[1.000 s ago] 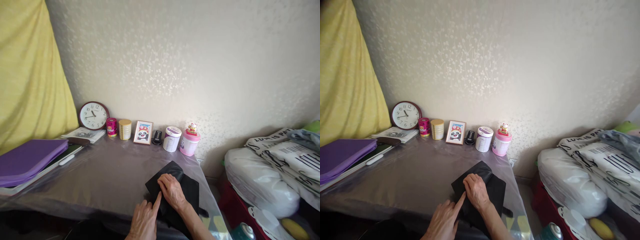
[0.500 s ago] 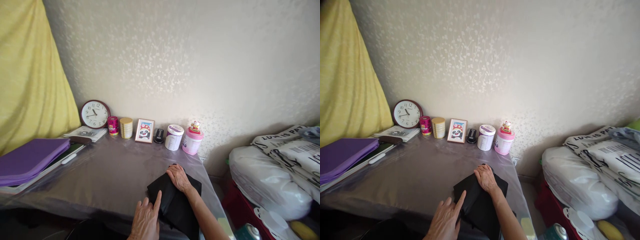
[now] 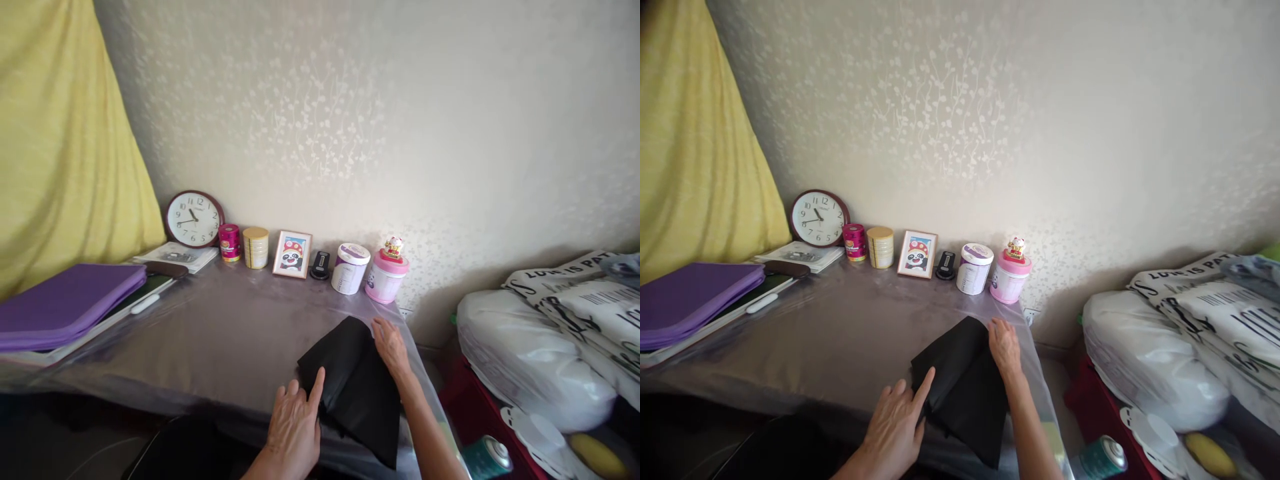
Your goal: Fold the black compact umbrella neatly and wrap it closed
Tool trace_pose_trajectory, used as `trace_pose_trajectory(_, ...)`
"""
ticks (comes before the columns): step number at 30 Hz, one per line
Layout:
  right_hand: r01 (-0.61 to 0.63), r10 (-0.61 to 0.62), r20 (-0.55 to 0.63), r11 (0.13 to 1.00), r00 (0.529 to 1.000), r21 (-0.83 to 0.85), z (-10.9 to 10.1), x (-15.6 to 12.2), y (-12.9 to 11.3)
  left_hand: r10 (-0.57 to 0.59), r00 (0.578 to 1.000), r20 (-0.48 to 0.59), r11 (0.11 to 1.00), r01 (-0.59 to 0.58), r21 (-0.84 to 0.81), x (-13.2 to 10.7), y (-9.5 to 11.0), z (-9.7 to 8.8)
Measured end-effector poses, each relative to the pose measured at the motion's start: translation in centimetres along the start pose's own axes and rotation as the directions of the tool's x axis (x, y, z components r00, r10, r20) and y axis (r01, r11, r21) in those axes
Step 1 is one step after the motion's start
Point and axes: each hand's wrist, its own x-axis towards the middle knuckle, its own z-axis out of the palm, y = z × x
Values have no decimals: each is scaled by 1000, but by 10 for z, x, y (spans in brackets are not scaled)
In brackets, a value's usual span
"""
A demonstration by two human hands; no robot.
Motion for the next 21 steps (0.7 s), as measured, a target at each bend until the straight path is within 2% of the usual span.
trace_pose_trajectory(3, -124, 136, -128, 988, 982, 97, -25, -32, 8, 16, 999, -29, 1000, -16, -11, -1, 0, -1)
trace_pose_trajectory(5, -245, 258, -89, 960, 962, 134, -39, -57, 6, 15, 999, -37, 1000, -15, -8, -1, 0, -3)
trace_pose_trajectory(8, -408, 410, 29, 892, 912, 194, -52, -87, -7, 24, 998, -56, 1000, -24, 7, 0, 0, -4)
trace_pose_trajectory(12, -536, 526, 114, 798, 842, 275, -54, -104, -21, 28, 997, -67, 999, -26, 26, -1, 0, -4)
trace_pose_trajectory(14, -591, 564, 183, 740, 805, 321, -52, -106, -23, 33, 997, -66, 999, -31, 29, -2, 0, -5)
trace_pose_trajectory(16, -611, 566, 235, 698, 790, 373, -50, -107, -24, 41, 997, -68, 999, -40, 26, -2, 0, -5)
trace_pose_trajectory(21, -565, 494, 288, 623, 820, 542, -49, -104, -26, 38, 996, -82, 999, -36, 24, -2, 0, -4)
